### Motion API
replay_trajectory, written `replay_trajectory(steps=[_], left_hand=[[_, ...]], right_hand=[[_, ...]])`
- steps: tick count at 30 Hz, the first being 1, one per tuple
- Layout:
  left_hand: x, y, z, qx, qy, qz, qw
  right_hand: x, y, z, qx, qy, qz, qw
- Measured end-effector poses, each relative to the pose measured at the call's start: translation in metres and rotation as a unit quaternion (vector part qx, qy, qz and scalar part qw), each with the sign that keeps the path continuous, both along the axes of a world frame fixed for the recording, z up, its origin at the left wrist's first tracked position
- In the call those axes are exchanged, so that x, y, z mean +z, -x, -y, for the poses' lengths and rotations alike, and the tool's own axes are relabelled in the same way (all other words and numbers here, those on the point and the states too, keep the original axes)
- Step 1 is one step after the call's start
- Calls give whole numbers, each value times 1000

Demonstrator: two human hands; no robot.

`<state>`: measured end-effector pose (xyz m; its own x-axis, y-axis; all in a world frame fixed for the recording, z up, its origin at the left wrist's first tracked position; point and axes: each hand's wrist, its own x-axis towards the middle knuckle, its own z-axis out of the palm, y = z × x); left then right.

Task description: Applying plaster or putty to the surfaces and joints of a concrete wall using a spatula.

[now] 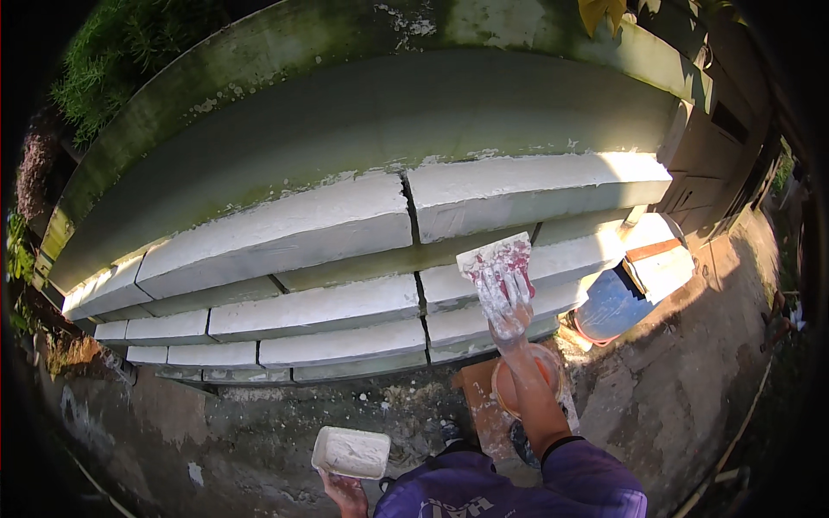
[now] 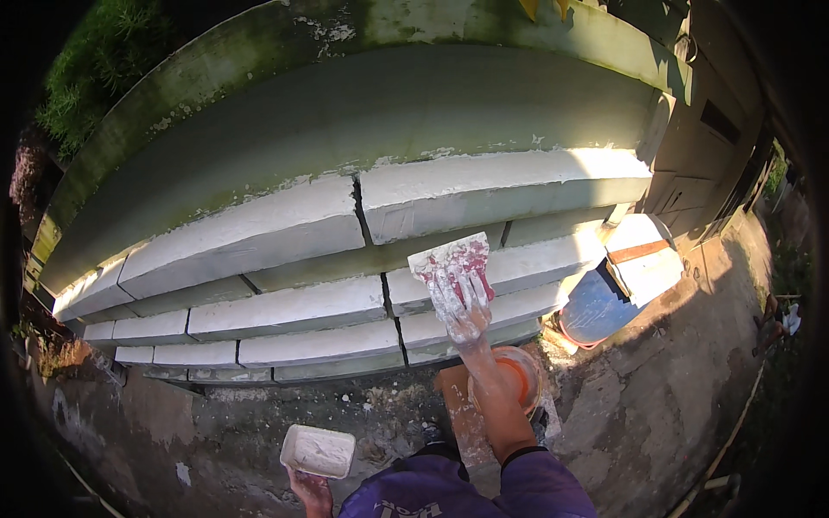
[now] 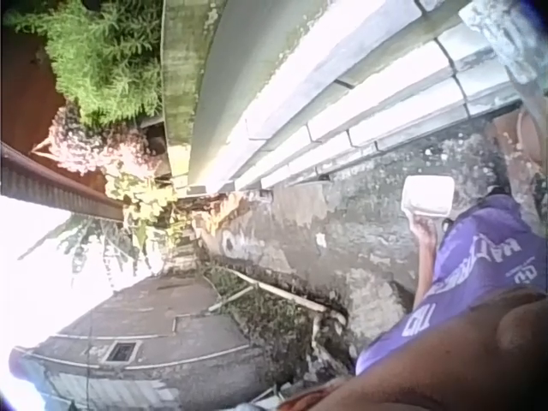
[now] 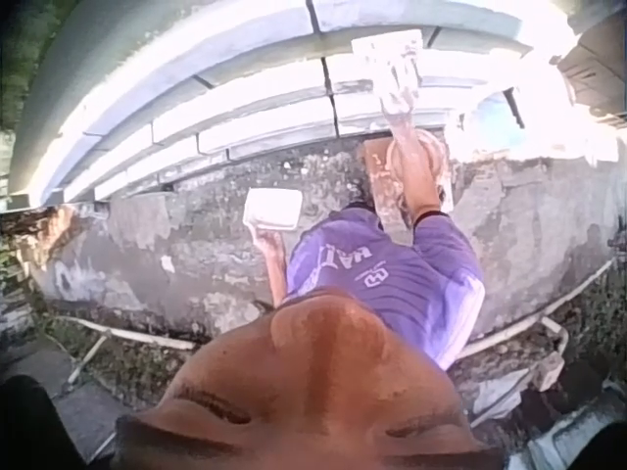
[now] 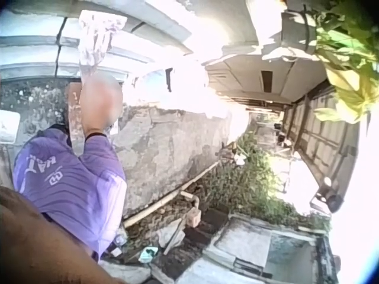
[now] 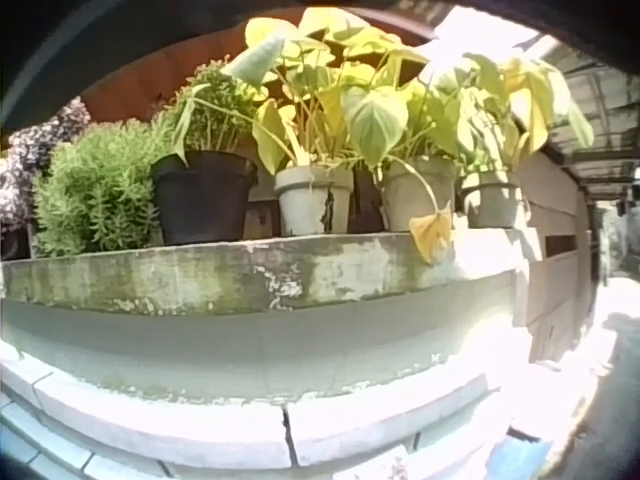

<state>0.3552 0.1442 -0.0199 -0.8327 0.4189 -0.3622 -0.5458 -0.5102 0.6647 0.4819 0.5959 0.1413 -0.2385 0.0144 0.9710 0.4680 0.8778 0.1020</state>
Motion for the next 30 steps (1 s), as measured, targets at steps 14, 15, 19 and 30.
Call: replay_trajectory(steps=[14,15,19,30], left_hand=[[5,-6,-56,12,16,-3,1000],[5,-8,-57,14,3,-5,1000],[6,-10,-58,32,17,7,999],[11,-8,-57,48,32,8,998]], right_hand=[[25,29,18,41,95,31,994],[26,20,27,60,127,61,988],[61,-9,37,125,232,-73,962],[162,-32,-42,95,484,-132,860]])
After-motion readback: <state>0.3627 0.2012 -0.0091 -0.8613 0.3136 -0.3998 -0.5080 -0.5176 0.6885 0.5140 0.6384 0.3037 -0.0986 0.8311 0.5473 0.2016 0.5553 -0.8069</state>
